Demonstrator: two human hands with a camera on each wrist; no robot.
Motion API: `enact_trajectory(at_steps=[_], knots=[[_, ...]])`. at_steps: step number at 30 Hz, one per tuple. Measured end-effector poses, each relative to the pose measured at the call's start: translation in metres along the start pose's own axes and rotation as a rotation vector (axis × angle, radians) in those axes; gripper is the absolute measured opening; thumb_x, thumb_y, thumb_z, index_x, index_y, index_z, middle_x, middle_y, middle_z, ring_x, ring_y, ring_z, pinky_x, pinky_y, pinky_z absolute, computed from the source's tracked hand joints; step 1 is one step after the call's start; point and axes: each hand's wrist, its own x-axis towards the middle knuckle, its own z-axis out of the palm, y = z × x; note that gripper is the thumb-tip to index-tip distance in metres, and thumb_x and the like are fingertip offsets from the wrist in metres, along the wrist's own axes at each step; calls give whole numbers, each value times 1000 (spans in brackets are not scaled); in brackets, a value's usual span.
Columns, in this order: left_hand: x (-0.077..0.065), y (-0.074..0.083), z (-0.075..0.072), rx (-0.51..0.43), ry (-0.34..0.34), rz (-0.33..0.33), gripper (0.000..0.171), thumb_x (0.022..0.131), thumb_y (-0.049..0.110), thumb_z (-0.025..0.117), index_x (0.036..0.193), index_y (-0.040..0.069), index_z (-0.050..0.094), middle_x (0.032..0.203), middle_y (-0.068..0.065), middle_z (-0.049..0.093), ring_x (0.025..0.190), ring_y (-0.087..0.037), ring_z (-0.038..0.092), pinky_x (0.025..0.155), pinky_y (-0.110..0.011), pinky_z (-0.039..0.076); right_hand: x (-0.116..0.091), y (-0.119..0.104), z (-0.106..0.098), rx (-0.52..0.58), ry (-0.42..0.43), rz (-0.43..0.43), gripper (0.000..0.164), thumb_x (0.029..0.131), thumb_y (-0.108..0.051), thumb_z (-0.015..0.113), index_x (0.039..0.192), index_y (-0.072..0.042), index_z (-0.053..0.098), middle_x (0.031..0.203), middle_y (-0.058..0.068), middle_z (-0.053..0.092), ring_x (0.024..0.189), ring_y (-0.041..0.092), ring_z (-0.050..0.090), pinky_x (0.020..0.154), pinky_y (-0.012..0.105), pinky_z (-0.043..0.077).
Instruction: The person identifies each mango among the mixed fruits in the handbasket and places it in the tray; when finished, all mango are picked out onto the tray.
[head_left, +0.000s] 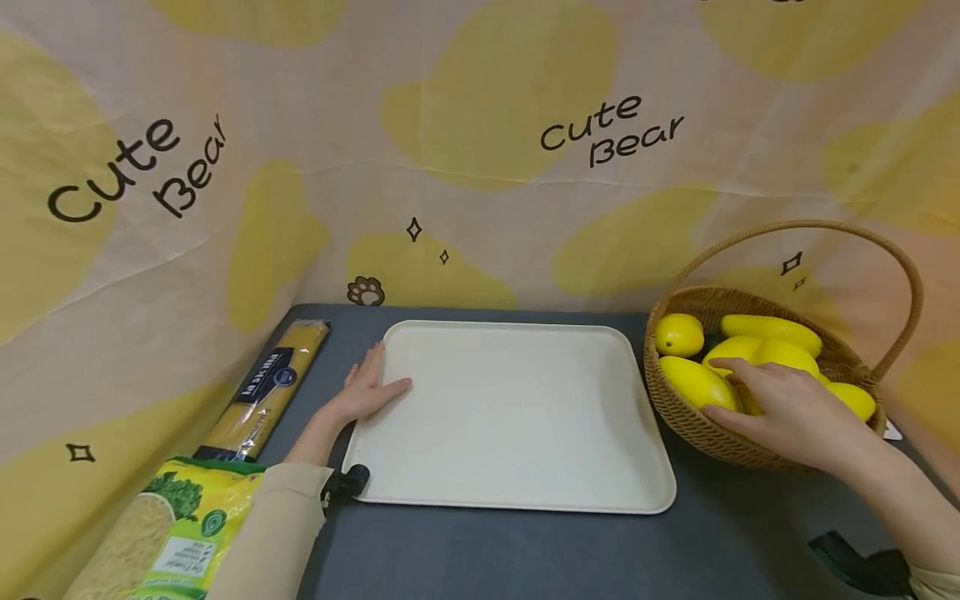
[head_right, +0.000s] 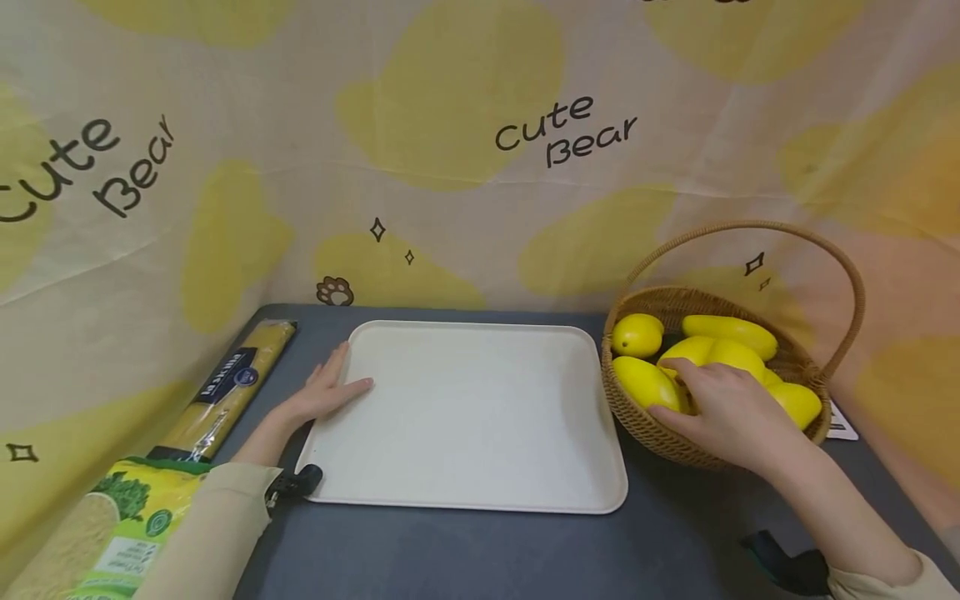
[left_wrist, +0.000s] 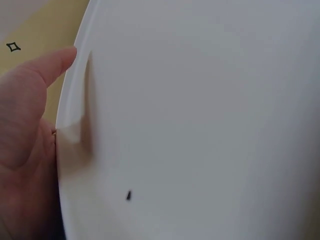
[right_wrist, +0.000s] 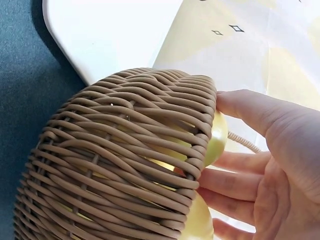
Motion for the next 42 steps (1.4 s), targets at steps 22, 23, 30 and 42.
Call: enact_trajectory(at_steps=[22,23,30,42], knots=[[0,-2,-1,-5,-25,-33,94,97,44,54,153,-6,-3,160,-24,-3,147,-38,-8,114,-54,-7,-3,0,-3,364,258,217,65,88,-28,74,142,-9,44,122,31,59,99,31,67,63,7,41],[0,-2,0,-4,-21,-32,94,97,44,54,153,-6,-2,160,-24,-3,147,-38,-8,114,-54,-8,-2,0,-3,386,265,226,65,89,-28,73,143,-9,43,124,32,58,96,18,68,62,4,40],[-2,-5,2,0,-11,-27,93,97,41,55,153,-6,-1,160,-24,-2,147,-38,-7,114,-53,-7,0,-4,-3,516,331,341,65,93,-31,67,149,-17,37,132,13,60,97,-15,47,70,-1,38],[-2,-7,2,10,3,2,93,95,40,58,153,-7,2,160,-24,0,147,-37,-4,115,-52,-6,22,-33,5,1460,368,174,42,99,-5,54,139,-16,47,122,-4,58,98,5,59,79,12,49]])
